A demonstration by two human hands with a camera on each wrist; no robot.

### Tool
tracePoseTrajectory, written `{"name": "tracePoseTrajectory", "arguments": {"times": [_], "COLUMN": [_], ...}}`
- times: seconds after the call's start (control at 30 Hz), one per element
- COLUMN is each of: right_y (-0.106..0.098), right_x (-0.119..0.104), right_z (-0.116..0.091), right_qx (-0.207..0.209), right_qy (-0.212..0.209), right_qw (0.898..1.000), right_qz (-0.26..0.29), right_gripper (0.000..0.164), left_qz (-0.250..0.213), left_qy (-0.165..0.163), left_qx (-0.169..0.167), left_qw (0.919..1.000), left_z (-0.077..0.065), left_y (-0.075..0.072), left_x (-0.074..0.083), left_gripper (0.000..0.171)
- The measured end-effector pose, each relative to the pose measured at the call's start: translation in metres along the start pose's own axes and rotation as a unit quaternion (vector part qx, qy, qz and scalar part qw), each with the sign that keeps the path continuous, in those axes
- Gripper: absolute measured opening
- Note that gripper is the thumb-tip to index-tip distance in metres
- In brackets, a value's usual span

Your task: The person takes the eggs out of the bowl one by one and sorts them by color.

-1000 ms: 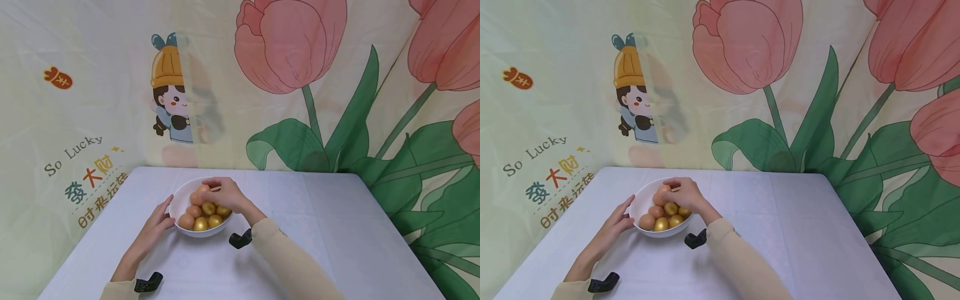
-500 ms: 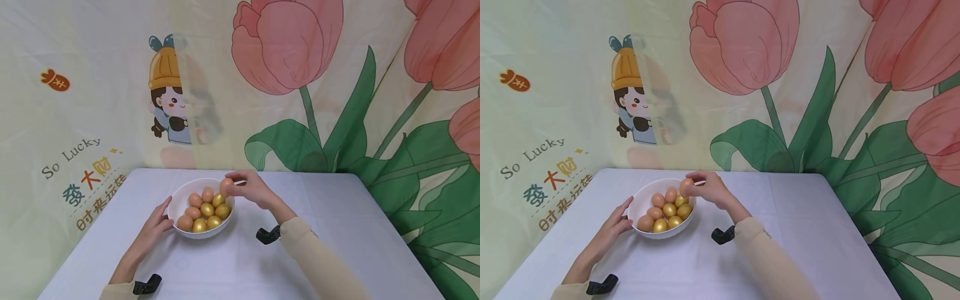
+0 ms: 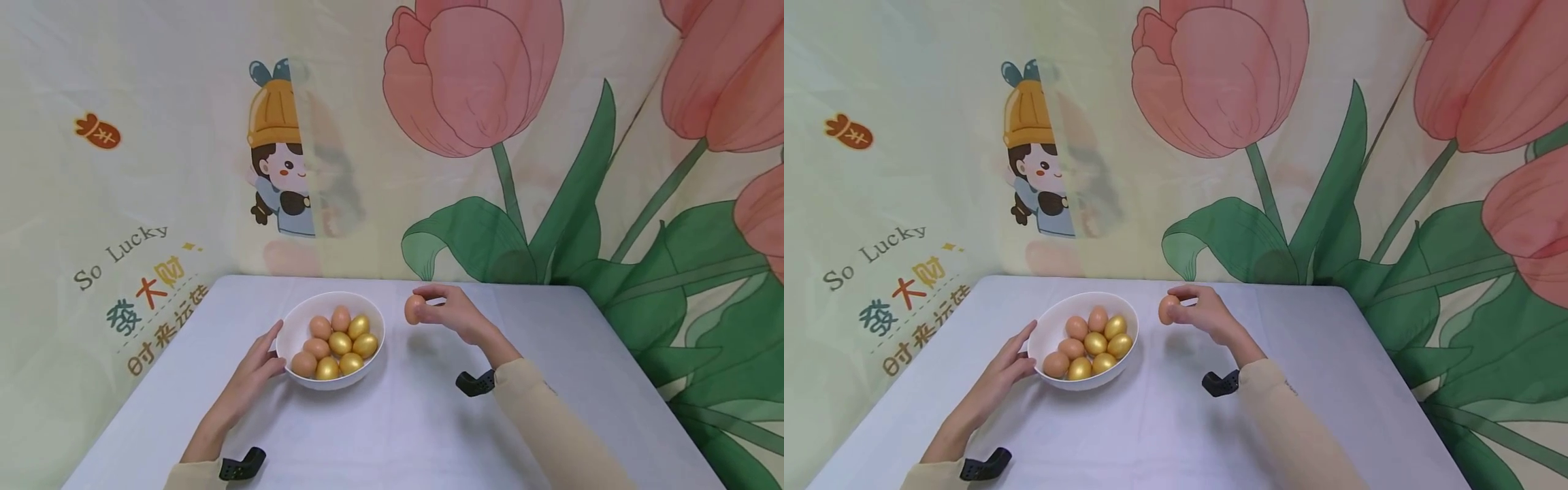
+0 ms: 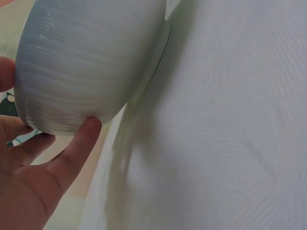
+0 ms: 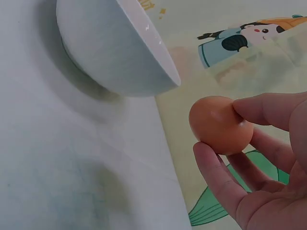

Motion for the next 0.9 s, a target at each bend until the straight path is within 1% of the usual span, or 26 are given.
{"name": "tracePoseTrajectory", "arguments": {"times": [0.2,0.4,0.57,0.67,0.9], "right_y": [-0.003,0.002,0.006,0.008,0.016], "right_x": [0.018,0.033,0.046,0.054,0.061], "right_z": [0.006,0.016,0.022,0.025,0.029], "right_qx": [0.009,0.022,0.04,0.042,0.047], "right_qy": [0.011,0.008,0.033,0.046,0.046], "right_qw": [1.0,0.999,0.998,0.998,0.997], "right_qz": [-0.017,-0.034,-0.034,-0.029,-0.033], "right_gripper": [0.05,0.051,0.048,0.047,0.043], "left_qz": [0.001,-0.001,0.002,0.004,0.004], "left_qy": [0.0,-0.008,-0.009,-0.008,-0.002], "left_qx": [0.002,0.003,0.004,0.005,0.005], "left_qw": [1.0,1.0,0.9999,0.9999,1.0], "left_z": [0.002,0.001,0.001,0.001,0.0], "left_y": [0.0,0.0,0.0,0.0,0.001], "left_x": [-0.001,-0.002,-0.002,-0.003,-0.003], "left_gripper": [0.075,0.075,0.075,0.075,0.074]}}
Point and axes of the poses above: each hand's wrist, its own z-axis towards the middle knuckle, its own y-axis out of the palm, x = y × z, the point moved 9 cm from there along z, towards the middle knuckle, and after that the axes turned 13 degrees about y, right-handed, at the moved point
